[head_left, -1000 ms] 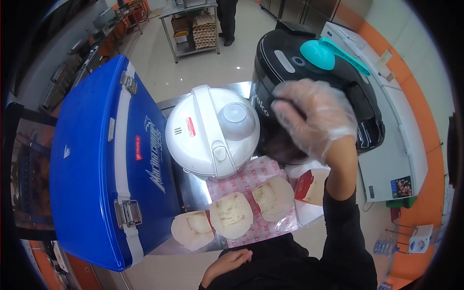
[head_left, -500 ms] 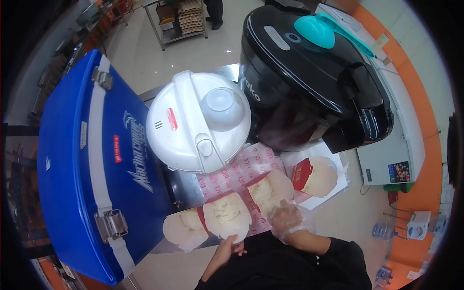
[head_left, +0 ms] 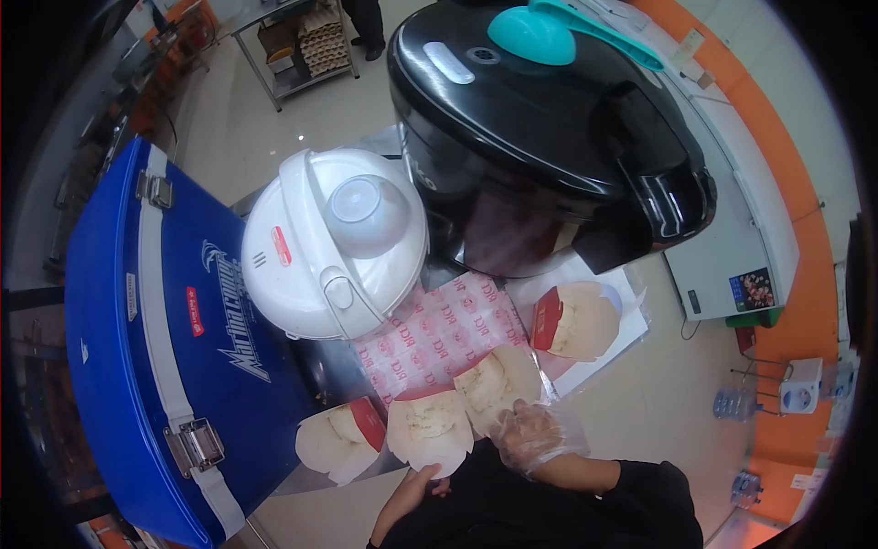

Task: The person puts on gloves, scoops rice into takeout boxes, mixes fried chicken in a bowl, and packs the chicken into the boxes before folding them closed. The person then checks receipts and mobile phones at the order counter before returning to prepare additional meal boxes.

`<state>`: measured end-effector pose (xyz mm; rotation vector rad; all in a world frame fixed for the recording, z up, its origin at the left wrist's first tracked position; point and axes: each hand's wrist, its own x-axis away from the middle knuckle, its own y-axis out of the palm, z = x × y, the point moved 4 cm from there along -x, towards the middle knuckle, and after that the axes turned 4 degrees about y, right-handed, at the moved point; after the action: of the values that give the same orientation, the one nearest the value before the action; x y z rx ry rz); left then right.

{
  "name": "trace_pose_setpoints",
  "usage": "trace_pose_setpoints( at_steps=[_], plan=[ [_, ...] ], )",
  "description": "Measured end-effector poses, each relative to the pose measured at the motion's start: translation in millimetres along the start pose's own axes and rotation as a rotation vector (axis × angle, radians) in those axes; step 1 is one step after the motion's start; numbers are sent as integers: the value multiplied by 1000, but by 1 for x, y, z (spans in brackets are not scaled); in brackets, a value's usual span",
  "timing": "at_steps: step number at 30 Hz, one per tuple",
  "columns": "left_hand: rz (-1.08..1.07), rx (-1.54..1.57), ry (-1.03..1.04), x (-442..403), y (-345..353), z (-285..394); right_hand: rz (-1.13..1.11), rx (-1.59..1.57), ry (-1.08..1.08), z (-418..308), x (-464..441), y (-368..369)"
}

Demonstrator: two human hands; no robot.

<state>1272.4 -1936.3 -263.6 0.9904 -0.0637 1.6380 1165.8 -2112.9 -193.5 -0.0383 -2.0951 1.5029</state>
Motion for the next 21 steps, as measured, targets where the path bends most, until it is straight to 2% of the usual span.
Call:
trace_pose_setpoints(
  at_steps=[3, 6, 9, 10, 13, 16, 19, 21],
  plan=[
    [136, -41, -44, 6, 3, 8, -108, -94, 63, 3, 3, -10],
    [191, 126, -89, 9, 6, 8, 120, -286, -31, 9, 23, -48],
    [255, 281, -60, 9, 13, 13, 438, -612, -106, 43, 53, -105],
    [269, 258, -88, 8, 13, 10, 837, -654, 9, 61, 68, -99],
    [299, 168, -134, 10, 7, -1, 1046, -334, 637, 115, 79, -102],
    [301, 69, -101, 6, 7, -1, 780, -635, 806, 165, 66, -50],
    [344, 7, -66, 4, 9, 4, 492, -762, 750, 178, 52, -32],
    [375, 67, -26, 4, 15, 5, 420, -757, 728, 187, 44, -7]
  ],
)
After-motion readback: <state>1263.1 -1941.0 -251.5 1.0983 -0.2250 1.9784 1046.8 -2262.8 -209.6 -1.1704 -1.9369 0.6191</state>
